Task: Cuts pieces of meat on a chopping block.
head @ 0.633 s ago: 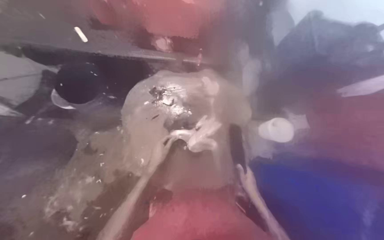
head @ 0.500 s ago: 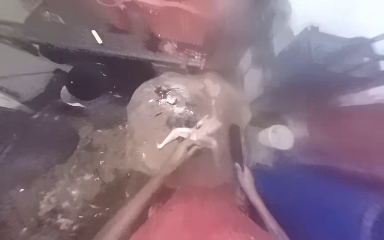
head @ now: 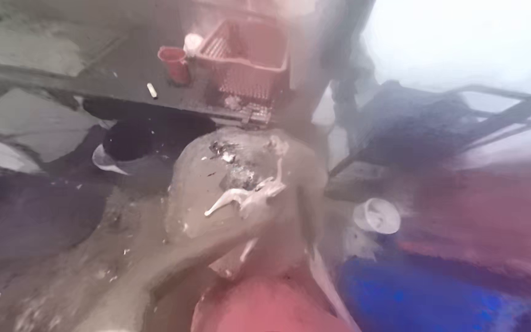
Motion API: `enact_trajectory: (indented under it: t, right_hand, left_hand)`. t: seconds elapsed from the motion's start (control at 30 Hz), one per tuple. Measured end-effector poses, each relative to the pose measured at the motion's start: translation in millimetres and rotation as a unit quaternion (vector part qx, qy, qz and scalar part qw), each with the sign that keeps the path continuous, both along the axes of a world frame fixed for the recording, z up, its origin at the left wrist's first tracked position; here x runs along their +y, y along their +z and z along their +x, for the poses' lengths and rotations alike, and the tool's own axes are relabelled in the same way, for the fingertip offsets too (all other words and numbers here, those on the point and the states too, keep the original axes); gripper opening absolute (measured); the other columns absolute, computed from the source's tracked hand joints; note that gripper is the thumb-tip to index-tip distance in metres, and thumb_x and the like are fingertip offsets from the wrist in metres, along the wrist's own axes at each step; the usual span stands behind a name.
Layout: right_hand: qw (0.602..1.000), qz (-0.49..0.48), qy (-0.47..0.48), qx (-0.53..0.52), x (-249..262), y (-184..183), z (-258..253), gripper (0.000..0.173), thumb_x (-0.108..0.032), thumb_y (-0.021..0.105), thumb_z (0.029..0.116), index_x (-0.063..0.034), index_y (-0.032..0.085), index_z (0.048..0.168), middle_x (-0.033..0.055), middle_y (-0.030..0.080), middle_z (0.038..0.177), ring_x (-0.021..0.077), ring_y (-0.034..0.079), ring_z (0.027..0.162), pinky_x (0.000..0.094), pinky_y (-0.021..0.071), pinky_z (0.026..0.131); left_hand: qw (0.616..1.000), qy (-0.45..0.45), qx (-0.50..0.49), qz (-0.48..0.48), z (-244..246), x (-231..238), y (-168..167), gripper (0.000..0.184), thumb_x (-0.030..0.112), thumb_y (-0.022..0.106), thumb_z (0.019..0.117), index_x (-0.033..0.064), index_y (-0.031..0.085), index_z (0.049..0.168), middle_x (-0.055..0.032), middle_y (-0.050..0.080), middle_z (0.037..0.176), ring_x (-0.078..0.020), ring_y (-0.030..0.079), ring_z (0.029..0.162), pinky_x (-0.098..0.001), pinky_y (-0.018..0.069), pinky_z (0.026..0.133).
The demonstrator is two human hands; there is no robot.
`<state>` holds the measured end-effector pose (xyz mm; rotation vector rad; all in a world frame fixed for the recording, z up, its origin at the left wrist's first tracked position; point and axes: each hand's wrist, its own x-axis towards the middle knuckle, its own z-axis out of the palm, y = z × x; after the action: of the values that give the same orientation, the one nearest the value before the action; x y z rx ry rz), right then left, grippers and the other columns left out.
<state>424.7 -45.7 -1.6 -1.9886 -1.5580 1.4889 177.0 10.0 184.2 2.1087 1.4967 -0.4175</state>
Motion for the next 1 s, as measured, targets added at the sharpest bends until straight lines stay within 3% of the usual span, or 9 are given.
enact_trajectory:
  t: [0.03, 0.13, 0.2, 0.27, 0.47, 0.63, 0.8, 0.87, 1.0]
  right_hand:
    - [1.0, -0.004, -0.005, 0.001, 2, 0, 1, 0.051, -0.031, 0.049, 0.1086, -0.001, 0.045, 0.15, 0.0252, 0.062, 0.133, 0.0333, 0.064, 0.12, 0.0508, 0.0491, 0.105]
    - [1.0, -0.013, -0.007, 0.0, 7, -3, 3, 0.049, -0.032, 0.05, 0.1083, -0.0011, 0.049, 0.146, 0.0244, 0.065, 0.128, 0.0339, 0.065, 0.116, 0.0519, 0.0504, 0.103]
    - [1.0, -0.02, -0.004, -0.002, 10, 3, 3, 0.049, -0.033, 0.051, 0.1081, -0.0009, 0.051, 0.144, 0.0244, 0.065, 0.126, 0.034, 0.066, 0.115, 0.0523, 0.0505, 0.102]
    - [1.0, -0.017, -0.002, -0.004, 12, 0, 4, 0.049, -0.033, 0.052, 0.1076, -0.0008, 0.051, 0.144, 0.0245, 0.064, 0.129, 0.0344, 0.065, 0.118, 0.0529, 0.0494, 0.105]
    - [1.0, -0.017, -0.01, 0.001, 12, -9, 9, 0.048, -0.037, 0.051, 0.1074, -0.0009, 0.055, 0.139, 0.0237, 0.068, 0.117, 0.0338, 0.067, 0.108, 0.0536, 0.0522, 0.097]
    - [0.999, -0.03, 0.005, 0.018, 11, -10, 9, 0.048, -0.036, 0.049, 0.1081, -0.0016, 0.052, 0.142, 0.0236, 0.067, 0.119, 0.0329, 0.067, 0.108, 0.0526, 0.0525, 0.097]
    - [0.998, -0.066, -0.008, 0.005, 22, 13, -8, 0.048, -0.041, 0.048, 0.1081, 0.0004, 0.06, 0.13, 0.019, 0.067, 0.099, 0.0279, 0.065, 0.088, 0.0497, 0.0541, 0.082]
    - [0.999, -0.041, -0.016, 0.03, 20, 33, -20, 0.047, -0.039, 0.049, 0.1081, 0.0017, 0.061, 0.128, 0.0176, 0.068, 0.095, 0.0257, 0.066, 0.083, 0.0477, 0.0566, 0.08]
    - [0.973, 0.076, -0.006, 0.217, 23, 91, -54, 0.034, -0.032, 0.052, 0.1026, -0.0014, 0.061, 0.114, -0.0064, 0.054, 0.068, 0.0008, 0.052, 0.057, 0.0213, 0.0504, 0.057]
  left_hand:
    - [0.999, -0.014, -0.039, -0.012, -3, 0, 23, 0.044, 0.026, 0.048, 0.1069, -0.0057, 0.058, 0.135, -0.03, 0.062, 0.129, -0.0463, 0.06, 0.117, -0.0613, 0.0473, 0.095]
    - [0.986, 0.098, 0.012, -0.135, 15, -21, 74, 0.044, 0.018, 0.047, 0.1089, -0.0008, 0.048, 0.148, -0.0245, 0.047, 0.152, -0.0424, 0.044, 0.141, -0.0558, 0.0305, 0.118]
    - [0.997, 0.052, -0.045, -0.035, -24, -21, -16, 0.043, 0.026, 0.054, 0.105, -0.0016, 0.058, 0.138, -0.028, 0.057, 0.14, -0.0506, 0.055, 0.127, -0.0667, 0.0382, 0.108]
    - [0.998, 0.055, -0.025, 0.001, -47, -12, -91, 0.045, 0.03, 0.048, 0.1069, 0.0035, 0.055, 0.143, -0.0255, 0.052, 0.147, -0.0544, 0.047, 0.132, -0.0711, 0.0326, 0.11]
    - [0.964, 0.174, -0.11, 0.17, -62, -34, -176, 0.038, 0.016, 0.057, 0.1005, 0.0245, 0.063, 0.137, -0.0145, 0.054, 0.148, -0.0428, 0.048, 0.137, -0.0614, 0.0447, 0.107]
    - [0.867, 0.392, -0.251, 0.176, -74, -39, -184, 0.036, 0.028, 0.058, 0.1037, 0.0176, 0.063, 0.137, -0.0134, 0.056, 0.145, -0.0268, 0.058, 0.128, -0.0456, 0.0513, 0.105]
    - [0.935, 0.294, -0.179, 0.084, -77, -27, -150, 0.038, 0.025, 0.054, 0.1012, 0.0107, 0.06, 0.136, -0.0194, 0.066, 0.126, -0.0351, 0.066, 0.113, -0.0552, 0.0528, 0.097]
    - [0.893, 0.336, -0.294, 0.056, -74, -18, -131, 0.031, 0.019, 0.051, 0.101, 0.006, 0.062, 0.127, -0.0151, 0.069, 0.11, -0.0265, 0.068, 0.1, -0.0479, 0.0553, 0.09]
    - [0.767, 0.427, -0.478, -0.022, -71, -24, -118, 0.027, 0.02, 0.046, 0.1059, 0.0036, 0.063, 0.119, -0.0064, 0.065, 0.092, -0.0126, 0.062, 0.077, -0.0326, 0.0543, 0.071]
